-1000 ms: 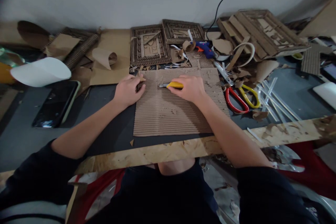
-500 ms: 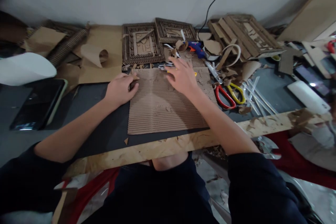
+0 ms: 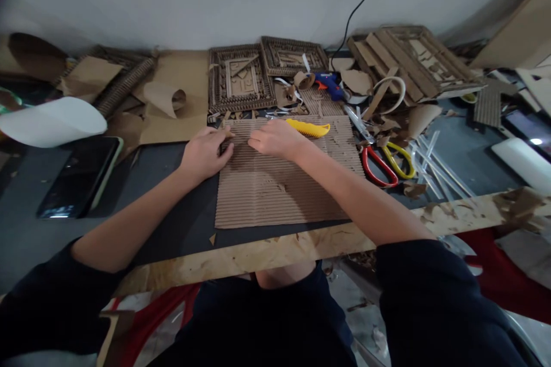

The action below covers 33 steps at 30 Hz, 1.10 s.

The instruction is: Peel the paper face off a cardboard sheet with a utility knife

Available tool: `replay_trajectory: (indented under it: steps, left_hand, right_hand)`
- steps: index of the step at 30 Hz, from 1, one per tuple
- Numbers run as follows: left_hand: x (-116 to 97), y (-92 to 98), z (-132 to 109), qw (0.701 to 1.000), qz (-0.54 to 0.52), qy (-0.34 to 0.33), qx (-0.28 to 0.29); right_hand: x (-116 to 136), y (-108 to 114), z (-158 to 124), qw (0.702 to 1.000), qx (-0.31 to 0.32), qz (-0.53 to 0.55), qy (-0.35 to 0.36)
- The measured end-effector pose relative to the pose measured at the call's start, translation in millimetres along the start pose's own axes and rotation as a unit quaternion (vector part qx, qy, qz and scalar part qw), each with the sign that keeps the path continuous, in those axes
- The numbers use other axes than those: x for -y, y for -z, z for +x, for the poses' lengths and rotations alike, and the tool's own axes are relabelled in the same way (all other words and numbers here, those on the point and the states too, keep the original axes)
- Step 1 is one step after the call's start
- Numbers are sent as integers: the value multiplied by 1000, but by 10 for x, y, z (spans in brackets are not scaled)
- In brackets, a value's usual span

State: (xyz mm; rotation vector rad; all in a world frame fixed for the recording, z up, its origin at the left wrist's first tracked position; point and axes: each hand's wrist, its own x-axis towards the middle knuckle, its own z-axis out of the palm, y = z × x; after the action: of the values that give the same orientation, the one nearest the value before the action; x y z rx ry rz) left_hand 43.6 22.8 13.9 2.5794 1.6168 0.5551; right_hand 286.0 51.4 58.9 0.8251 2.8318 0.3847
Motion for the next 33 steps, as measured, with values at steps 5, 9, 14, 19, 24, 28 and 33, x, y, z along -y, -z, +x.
replay_trajectory:
  steps: [5, 9, 14, 19, 24, 28, 33]
  left_hand:
    - [12, -8, -5, 1000, -3, 4, -4]
    - [10, -36, -20, 1000, -4, 6, -24]
    - [-24, -37, -36, 997, 5, 44, -68]
    - [-14, -28, -16, 999, -16, 28, -40]
    - [14, -48, 0, 999, -7, 2, -52]
    - [30, -60, 6, 999, -8, -5, -51]
    - [13, -21, -14, 999, -21, 1, -31]
  right_hand:
    - [-64, -13, -18, 997, -36, 48, -58]
    - [-221, -108, -251, 968, -122, 94, -197]
    - [-280, -278, -513, 931, -101, 136, -322]
    - [-235, -333, -519, 944, -84, 143, -285]
    - [-208, -313, -534, 939, -83, 142, -301]
    - [-138, -264, -603, 954, -86, 140, -250]
    - [-84, -191, -640, 946, -112, 178, -245]
